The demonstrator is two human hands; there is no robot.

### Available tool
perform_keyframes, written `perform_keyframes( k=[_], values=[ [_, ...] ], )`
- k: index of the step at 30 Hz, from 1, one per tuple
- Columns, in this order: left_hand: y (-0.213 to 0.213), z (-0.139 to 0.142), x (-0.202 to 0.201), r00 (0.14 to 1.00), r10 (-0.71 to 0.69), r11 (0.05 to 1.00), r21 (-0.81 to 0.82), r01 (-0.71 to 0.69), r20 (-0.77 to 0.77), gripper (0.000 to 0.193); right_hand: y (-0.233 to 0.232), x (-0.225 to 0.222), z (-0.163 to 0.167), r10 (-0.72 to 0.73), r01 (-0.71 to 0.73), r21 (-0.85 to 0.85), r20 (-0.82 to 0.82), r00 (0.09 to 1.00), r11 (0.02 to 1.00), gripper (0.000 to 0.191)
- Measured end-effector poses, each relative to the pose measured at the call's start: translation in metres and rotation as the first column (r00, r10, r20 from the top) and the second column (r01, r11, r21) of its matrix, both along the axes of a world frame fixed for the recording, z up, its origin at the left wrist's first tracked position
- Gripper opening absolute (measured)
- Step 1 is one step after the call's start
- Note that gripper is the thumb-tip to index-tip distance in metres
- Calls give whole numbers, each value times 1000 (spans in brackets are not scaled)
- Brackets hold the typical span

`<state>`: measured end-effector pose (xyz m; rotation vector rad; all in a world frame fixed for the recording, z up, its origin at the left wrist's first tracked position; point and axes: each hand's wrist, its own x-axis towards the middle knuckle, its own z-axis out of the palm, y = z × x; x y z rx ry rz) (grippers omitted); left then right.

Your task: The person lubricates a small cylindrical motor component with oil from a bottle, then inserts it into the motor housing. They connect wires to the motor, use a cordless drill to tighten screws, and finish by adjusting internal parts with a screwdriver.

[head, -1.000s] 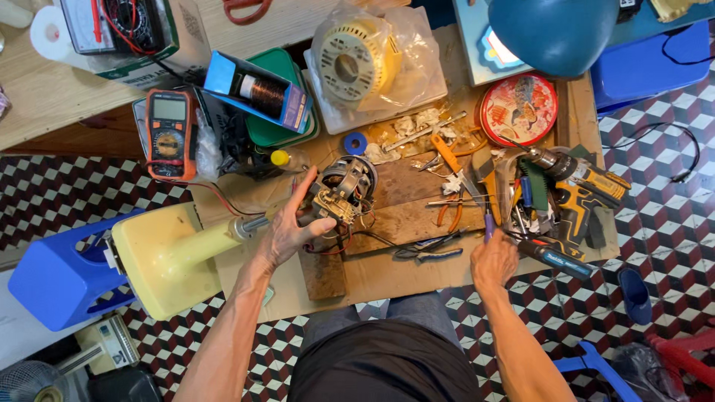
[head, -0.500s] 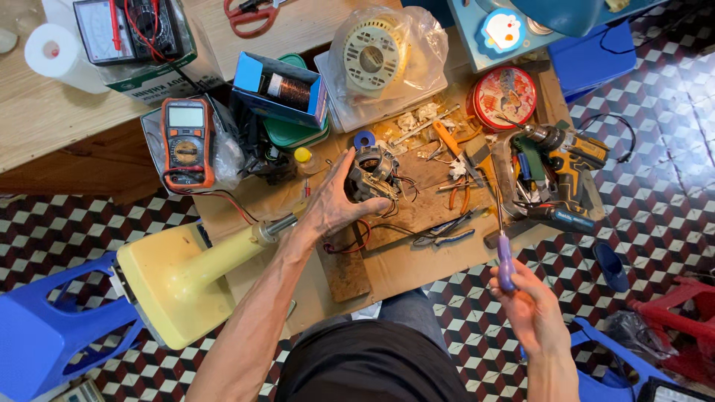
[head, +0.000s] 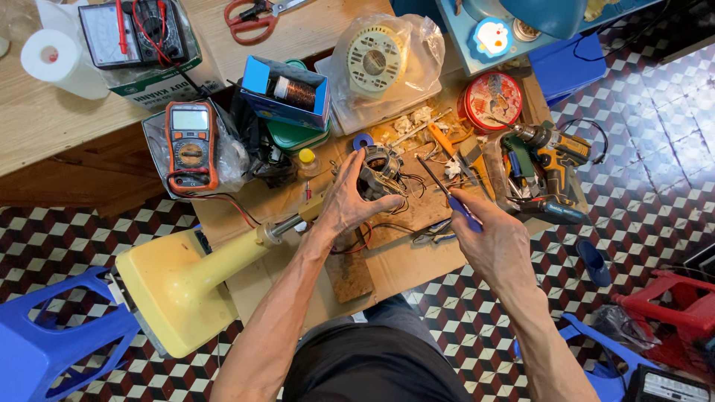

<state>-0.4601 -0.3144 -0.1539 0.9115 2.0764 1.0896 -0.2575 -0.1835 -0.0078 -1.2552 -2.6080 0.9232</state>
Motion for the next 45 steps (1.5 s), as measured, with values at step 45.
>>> perform_keyframes(
  k=[45],
  values=[
    [-4,1,0,999,25,999,45,-26,29,137,-12,-57,-14,335,-451,402,327,883,797,13]
  ],
)
